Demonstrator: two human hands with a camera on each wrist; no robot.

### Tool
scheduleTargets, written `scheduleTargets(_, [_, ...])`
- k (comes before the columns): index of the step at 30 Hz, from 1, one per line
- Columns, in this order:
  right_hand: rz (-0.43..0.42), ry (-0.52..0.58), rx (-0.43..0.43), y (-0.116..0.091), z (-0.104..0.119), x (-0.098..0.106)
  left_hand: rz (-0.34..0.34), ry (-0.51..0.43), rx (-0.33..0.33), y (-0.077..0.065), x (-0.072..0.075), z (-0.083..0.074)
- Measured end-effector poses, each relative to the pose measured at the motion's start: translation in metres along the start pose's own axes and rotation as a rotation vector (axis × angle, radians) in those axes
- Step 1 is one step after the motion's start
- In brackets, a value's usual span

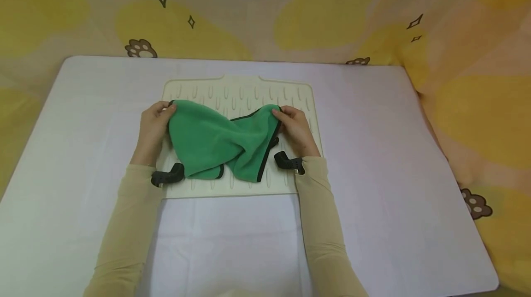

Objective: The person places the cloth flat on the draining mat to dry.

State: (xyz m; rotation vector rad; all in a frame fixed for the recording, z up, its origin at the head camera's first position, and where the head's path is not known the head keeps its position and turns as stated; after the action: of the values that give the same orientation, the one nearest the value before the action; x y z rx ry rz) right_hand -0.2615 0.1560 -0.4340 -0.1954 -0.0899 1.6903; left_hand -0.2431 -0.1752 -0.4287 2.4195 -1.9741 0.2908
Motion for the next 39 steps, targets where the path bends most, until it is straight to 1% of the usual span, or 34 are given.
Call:
scheduleTargets(3, [-0.058,0.066,0.030,0.001,0.001,0.006,-0.045,-0.046,0.018,0.000,0.005,0.001])
scheduleTargets(5, [-0.110,0.125,0.043,0.002,0.001,0.012,-0.072,-0.068,0.029,0.001,0.008,0.001])
scheduleTargets(8, [-0.176,0.179,0.058,0.002,0.001,0.020,-0.101,-0.085,0.039,0.001,0.011,0.002])
scheduleTargets(12, [-0.220,0.205,0.080,0.001,0.004,0.028,-0.117,-0.099,0.032,0.001,0.011,0.001])
scheduleTargets(15, [-0.255,0.206,0.106,0.000,0.008,0.033,-0.119,-0.138,0.025,0.001,0.011,0.000])
scheduleTargets(18, [-0.281,0.187,0.116,-0.001,0.011,0.037,-0.121,-0.188,0.018,0.001,0.010,0.000])
scheduleTargets(20, [-0.275,0.178,0.115,-0.001,0.011,0.036,-0.118,-0.214,0.019,0.001,0.010,0.001])
scheduleTargets(23, [-0.234,0.152,0.090,-0.001,0.010,0.034,-0.102,-0.163,0.035,0.001,0.009,0.002])
scheduleTargets(26, [-0.187,0.083,0.055,0.000,0.007,0.032,-0.074,-0.066,0.064,0.002,0.008,0.004])
scheduleTargets(27, [-0.178,0.045,0.044,0.000,0.007,0.032,-0.067,-0.032,0.070,0.002,0.007,0.005])
scheduleTargets(29, [-0.159,-0.046,0.033,0.000,0.007,0.034,-0.057,0.005,0.082,0.002,0.007,0.006])
scheduleTargets(33, [-0.111,-0.252,0.014,-0.002,0.008,0.034,-0.061,0.023,0.091,0.001,0.007,0.005])
scheduleTargets(39, [0.058,-0.435,-0.053,-0.008,0.008,0.027,-0.072,0.062,0.129,0.001,0.008,0.007])
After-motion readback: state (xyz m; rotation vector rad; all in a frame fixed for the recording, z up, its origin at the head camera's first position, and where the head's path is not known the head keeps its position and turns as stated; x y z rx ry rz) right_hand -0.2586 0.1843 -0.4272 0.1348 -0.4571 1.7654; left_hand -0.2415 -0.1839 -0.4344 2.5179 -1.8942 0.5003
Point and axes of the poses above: each hand's wrist, its own y-axis towards the middle knuckle, its own x-axis out of the back of the hand, z = x × y, the point moved 8 cm from there along y, towards the middle knuckle, and after that the axes turned 1 degree about -y, right-handed, at the moved point
